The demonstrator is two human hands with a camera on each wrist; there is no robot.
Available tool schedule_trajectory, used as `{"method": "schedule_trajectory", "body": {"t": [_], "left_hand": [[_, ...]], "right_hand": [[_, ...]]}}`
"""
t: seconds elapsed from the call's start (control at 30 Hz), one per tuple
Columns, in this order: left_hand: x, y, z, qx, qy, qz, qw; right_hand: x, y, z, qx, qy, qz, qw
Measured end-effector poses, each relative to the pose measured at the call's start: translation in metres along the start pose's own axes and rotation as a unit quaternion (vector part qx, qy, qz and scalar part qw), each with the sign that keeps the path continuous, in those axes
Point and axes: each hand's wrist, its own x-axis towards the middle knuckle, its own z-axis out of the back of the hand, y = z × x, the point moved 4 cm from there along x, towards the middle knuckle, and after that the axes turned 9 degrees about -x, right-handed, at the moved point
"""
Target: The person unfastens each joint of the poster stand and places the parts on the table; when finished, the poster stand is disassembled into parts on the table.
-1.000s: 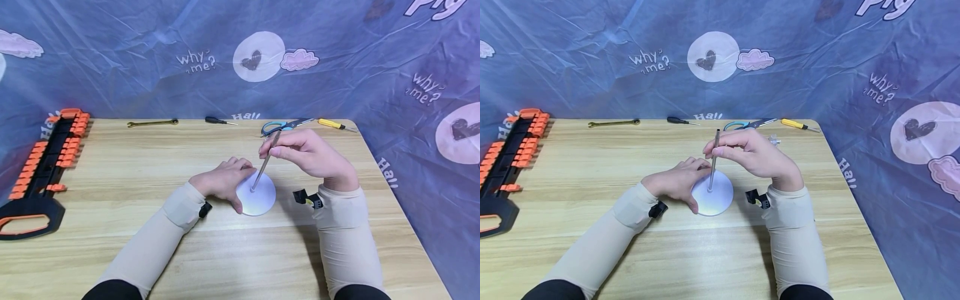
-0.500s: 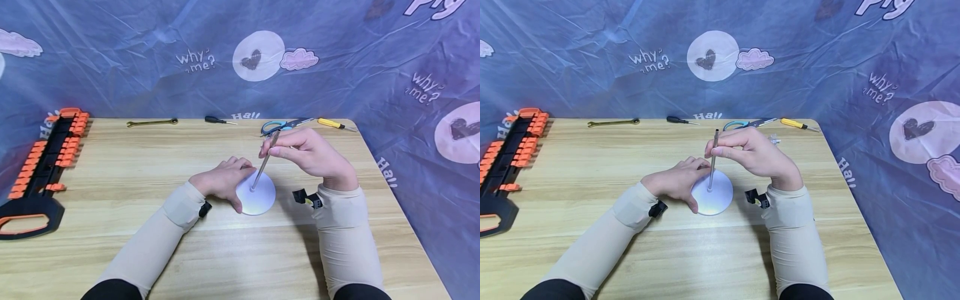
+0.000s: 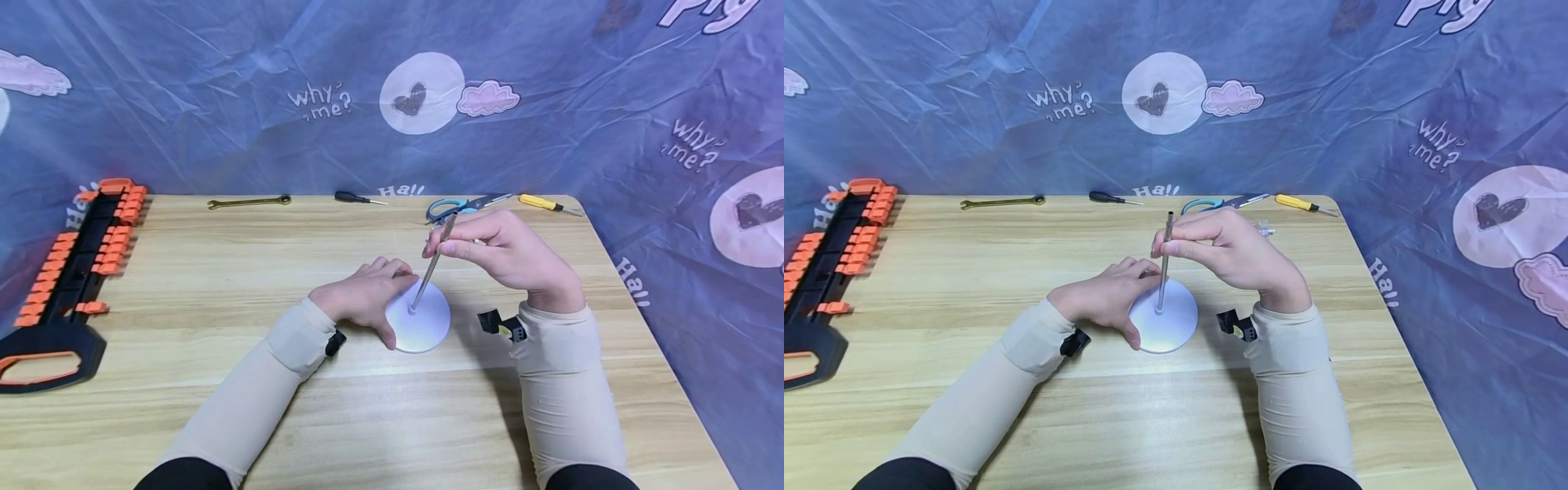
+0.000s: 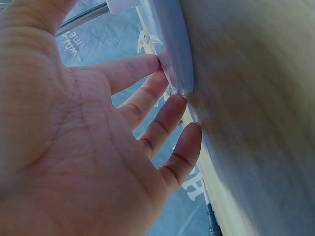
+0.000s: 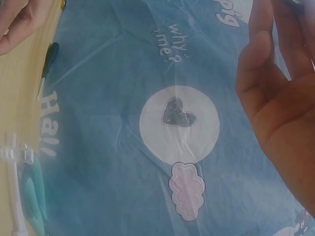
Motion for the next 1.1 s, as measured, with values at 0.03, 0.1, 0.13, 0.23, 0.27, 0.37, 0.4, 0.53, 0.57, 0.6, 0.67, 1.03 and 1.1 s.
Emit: {"method": "schedule_trajectory", "body": {"t": [0.03,0.1,0.13,0.23,0.27,0.37,0.4,0.53,0.57,0.6,0.67,1.03,1.1], "left_hand": [[0.0000,0.0001,-0.0001,0.000,-0.001,-0.001,1.0000],[-0.0003,-0.0003,0.0003,0.000,-0.001,-0.001,1.0000],[-0.0001,-0.0002,0.0002,0.000,-0.001,-0.001,1.0000],[0.0004,0.0003,-0.0002,0.000,-0.001,0.001,1.0000],[0.0005,0.0004,-0.0003,0.000,-0.001,0.001,1.0000],[0.0011,0.0009,-0.0006,0.000,-0.001,0.002,1.0000],[0.0010,0.0009,-0.0006,0.000,-0.001,0.002,1.0000],[0.0013,0.0009,-0.0005,-0.002,0.000,0.001,1.0000],[0.0011,0.0009,-0.0004,-0.002,0.000,0.000,1.0000],[0.0011,0.0009,-0.0004,-0.002,0.000,0.000,1.0000],[0.0010,0.0010,-0.0005,-0.002,0.000,0.000,1.0000],[0.0004,0.0003,-0.0001,-0.002,0.001,-0.004,1.0000],[0.0002,0.0002,0.0000,-0.004,0.000,-0.005,1.0000]], "right_hand": [[0.0003,0.0000,-0.0002,0.003,0.000,0.000,1.0000],[0.0006,-0.0001,-0.0004,0.007,-0.002,0.003,1.0000],[0.0006,-0.0001,-0.0004,0.009,-0.003,0.006,0.9999],[0.0005,0.0001,-0.0005,0.014,-0.007,0.015,0.9998],[0.0004,0.0002,-0.0004,0.014,-0.009,0.019,0.9997],[0.0001,0.0002,0.0001,0.014,-0.014,0.023,0.9995],[0.0000,0.0003,0.0004,0.012,-0.016,0.023,0.9995],[0.0003,-0.0001,0.0011,0.001,-0.023,0.018,0.9996],[0.0006,-0.0002,0.0011,-0.002,-0.024,0.016,0.9996],[0.0008,-0.0002,0.0011,-0.005,-0.025,0.014,0.9996],[0.0012,0.0000,0.0010,-0.006,-0.027,0.014,0.9995],[0.0027,0.0021,0.0013,-0.009,-0.046,0.045,0.9979],[0.0033,0.0021,0.0012,-0.008,-0.047,0.051,0.9976]]}}
